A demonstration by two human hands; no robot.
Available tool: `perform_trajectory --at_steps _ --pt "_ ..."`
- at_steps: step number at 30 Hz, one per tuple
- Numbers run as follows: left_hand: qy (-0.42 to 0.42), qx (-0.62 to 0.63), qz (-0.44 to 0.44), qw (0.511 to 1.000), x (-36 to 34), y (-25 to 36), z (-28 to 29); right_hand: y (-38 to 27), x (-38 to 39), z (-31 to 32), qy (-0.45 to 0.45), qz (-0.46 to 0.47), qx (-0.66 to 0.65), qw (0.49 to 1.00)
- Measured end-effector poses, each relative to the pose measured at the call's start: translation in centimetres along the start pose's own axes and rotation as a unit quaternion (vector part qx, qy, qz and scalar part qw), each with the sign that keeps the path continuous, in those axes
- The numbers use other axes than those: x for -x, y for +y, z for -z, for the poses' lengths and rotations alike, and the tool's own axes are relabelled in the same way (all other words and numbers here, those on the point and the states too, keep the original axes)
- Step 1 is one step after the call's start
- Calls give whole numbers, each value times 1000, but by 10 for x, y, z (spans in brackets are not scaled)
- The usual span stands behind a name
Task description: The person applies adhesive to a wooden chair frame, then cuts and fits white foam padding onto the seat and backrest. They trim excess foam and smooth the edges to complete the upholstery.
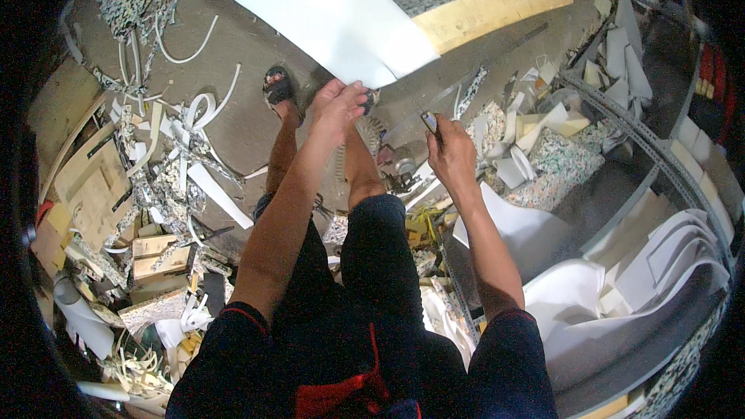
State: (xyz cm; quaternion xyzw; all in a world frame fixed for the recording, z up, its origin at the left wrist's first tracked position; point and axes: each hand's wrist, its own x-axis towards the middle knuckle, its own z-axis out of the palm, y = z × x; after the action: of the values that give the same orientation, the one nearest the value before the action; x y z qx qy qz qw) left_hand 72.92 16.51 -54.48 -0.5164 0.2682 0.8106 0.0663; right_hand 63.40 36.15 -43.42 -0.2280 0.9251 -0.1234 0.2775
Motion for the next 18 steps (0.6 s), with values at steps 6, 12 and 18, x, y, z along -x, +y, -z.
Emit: perform_trajectory --at_steps 6,12,18 --pt "-7 -23 9 1000 -1 3 4 -35 -44 -16 42 68 -23 997" --pt "-14 -44 7 999 -1 6 9 -46 -45 -6 34 77 8 996" --pt "-34 -49 26 998 -6 5 13 -62 -49 5 19 53 16 998"
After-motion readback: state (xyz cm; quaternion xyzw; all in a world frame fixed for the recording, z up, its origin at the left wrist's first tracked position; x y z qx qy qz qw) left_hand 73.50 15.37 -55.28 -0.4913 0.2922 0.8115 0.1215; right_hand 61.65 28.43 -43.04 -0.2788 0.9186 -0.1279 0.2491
